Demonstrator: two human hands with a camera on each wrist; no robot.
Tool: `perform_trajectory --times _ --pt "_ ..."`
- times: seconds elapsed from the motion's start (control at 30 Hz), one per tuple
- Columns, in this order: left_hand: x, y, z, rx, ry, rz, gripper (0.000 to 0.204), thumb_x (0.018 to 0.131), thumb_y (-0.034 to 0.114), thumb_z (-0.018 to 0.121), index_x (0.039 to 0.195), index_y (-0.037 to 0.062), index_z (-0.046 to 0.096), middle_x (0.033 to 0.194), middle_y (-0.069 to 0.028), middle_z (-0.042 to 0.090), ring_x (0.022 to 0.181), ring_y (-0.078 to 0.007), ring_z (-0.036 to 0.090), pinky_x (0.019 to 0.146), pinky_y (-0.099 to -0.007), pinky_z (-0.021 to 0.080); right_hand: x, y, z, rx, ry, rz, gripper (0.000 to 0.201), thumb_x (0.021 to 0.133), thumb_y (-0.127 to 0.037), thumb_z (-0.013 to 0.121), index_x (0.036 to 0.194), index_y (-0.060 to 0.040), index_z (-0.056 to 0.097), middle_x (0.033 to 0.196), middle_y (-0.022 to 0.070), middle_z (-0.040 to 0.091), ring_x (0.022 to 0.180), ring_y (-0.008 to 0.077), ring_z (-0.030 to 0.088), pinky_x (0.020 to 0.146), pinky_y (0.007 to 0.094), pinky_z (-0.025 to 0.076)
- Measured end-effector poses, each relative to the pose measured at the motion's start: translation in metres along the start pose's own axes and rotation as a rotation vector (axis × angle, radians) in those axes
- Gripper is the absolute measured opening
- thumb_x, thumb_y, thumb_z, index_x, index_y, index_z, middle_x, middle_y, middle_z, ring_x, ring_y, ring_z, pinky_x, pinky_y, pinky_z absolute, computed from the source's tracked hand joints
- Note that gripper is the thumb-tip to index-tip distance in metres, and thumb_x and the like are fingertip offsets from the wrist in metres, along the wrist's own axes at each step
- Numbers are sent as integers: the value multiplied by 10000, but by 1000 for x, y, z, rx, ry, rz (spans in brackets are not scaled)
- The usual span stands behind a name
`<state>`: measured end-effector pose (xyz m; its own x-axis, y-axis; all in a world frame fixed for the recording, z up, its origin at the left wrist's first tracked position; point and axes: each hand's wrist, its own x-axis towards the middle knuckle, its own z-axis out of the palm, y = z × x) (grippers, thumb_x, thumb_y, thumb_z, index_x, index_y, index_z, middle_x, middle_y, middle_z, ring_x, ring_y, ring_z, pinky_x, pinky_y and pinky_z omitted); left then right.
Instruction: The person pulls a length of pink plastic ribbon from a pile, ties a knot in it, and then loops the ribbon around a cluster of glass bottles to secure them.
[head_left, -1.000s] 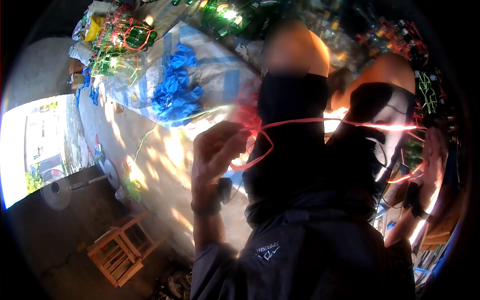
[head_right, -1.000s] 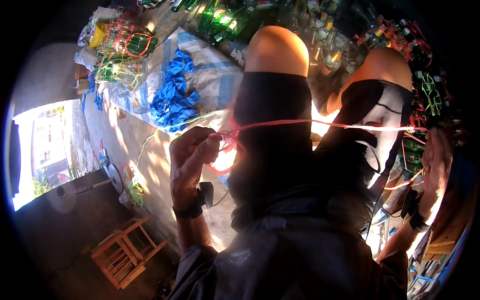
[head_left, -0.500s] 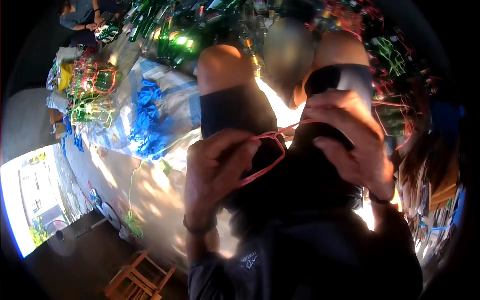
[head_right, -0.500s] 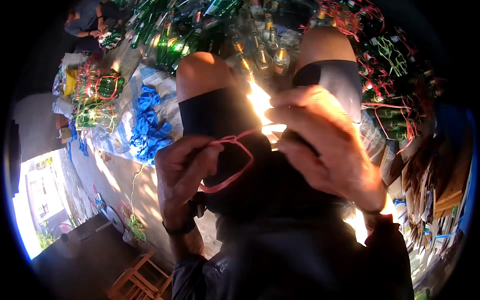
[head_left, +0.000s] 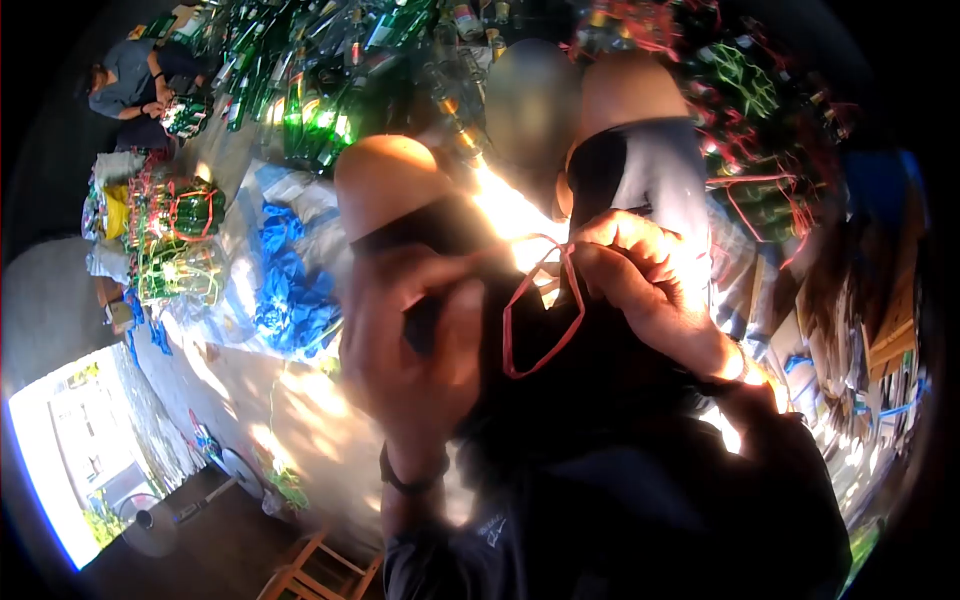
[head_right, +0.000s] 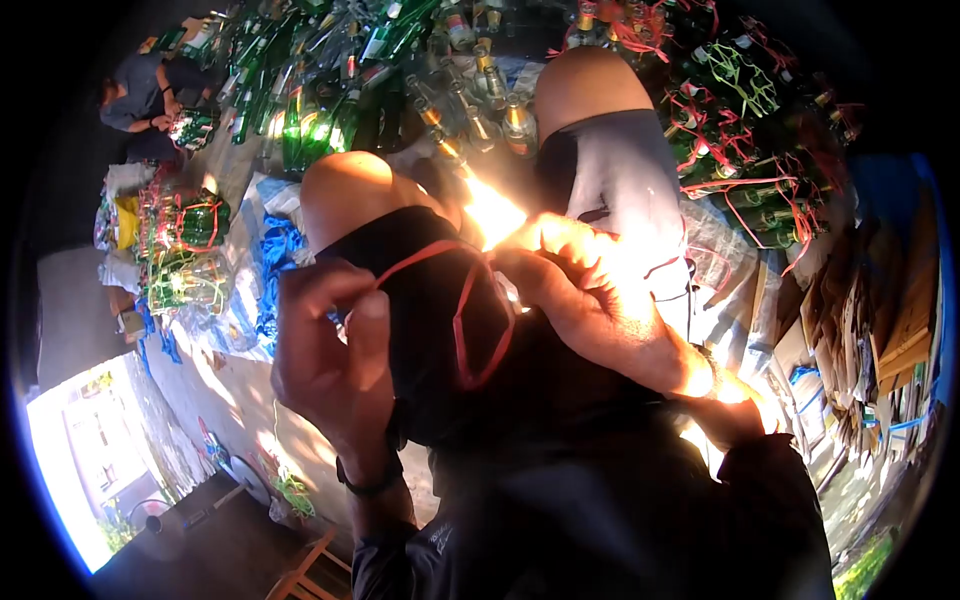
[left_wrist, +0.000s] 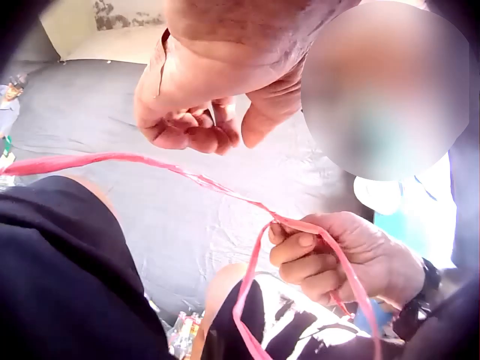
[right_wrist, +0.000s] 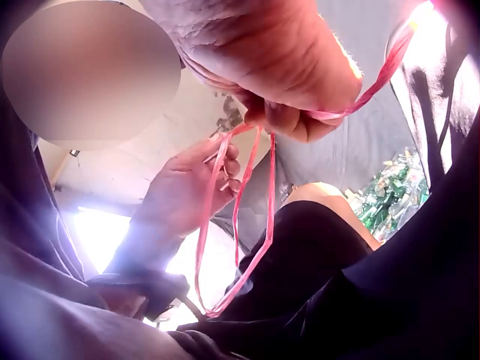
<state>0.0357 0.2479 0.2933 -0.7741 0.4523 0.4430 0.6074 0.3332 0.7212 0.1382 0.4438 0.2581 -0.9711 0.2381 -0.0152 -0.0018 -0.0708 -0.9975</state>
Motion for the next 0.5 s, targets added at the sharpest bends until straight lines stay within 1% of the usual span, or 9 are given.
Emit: perform_trajectory --times 0.03,0.1,0.13,0.2,0.23,0.27,0.33,0.47,0.5 --pt "-1 7 6 -72 -44 -18 152 842 -37 694 992 -15 682 961 -98 665 842 -169 612 779 -273 488 0 -2 2 -36 55 1 150 1069 -122 545 1014 -37 656 790 -35 624 701 29 509 638 204 415" --pt "2 15 11 -139 -206 -97 218 817 -50 702 1030 -5 701 914 -80 694 785 -136 621 756 -260 487 -3 -1 -1 98 53 19 138 1073 -138 547 1070 -35 639 858 -20 645 727 30 514 651 203 419" --pt "2 15 15 -140 -209 -92 218 817 -50 702 1030 -5 701 914 -80 694 785 -136 621 756 -260 487 -4 2 1 200 69 14 134 1073 -139 550 1089 -34 633 882 -12 650 737 32 515 657 204 420" --pt "0 11 28 -200 -276 -51 260 810 -28 755 1061 28 716 956 -98 705 780 -199 657 723 -305 527 -5 2 -2 198 68 8 128 1072 -130 551 1105 -33 627 913 -2 657 763 37 533 677 207 435" --pt "-2 10 31 -244 -297 -59 315 818 -24 761 1123 21 697 967 -95 706 794 -201 666 717 -303 527 -6 3 -3 197 66 8 125 1071 -122 552 1121 -31 622 944 8 664 789 42 551 698 210 451" --pt "-3 13 36 -246 -303 -56 315 818 -24 761 1123 21 697 967 -95 706 794 -201 666 717 -303 527 -7 4 -3 198 72 7 125 1071 -122 552 1121 -31 622 944 8 664 789 42 551 698 210 451" --pt "-5 19 44 -359 -258 -168 315 836 -17 762 1139 5 679 964 -93 700 812 -188 678 712 -294 526 -8 5 -3 214 85 -7 115 1064 -98 561 1122 -26 629 978 23 679 838 59 591 748 224 488" --pt "-3 14 51 -386 -269 -178 300 860 -2 760 1147 4 671 972 -96 703 820 -169 683 703 -277 522 -10 0 1 119 109 -32 108 1055 -76 570 1118 -19 636 1006 32 687 875 75 613 782 239 512" --pt "-3 13 54 -406 -249 -159 284 869 2 757 1140 6 674 978 -96 706 819 -162 682 694 -269 516 -10 -2 5 159 138 -39 101 1053 -85 582 1098 -22 647 967 8 675 847 55 582 758 224 486"
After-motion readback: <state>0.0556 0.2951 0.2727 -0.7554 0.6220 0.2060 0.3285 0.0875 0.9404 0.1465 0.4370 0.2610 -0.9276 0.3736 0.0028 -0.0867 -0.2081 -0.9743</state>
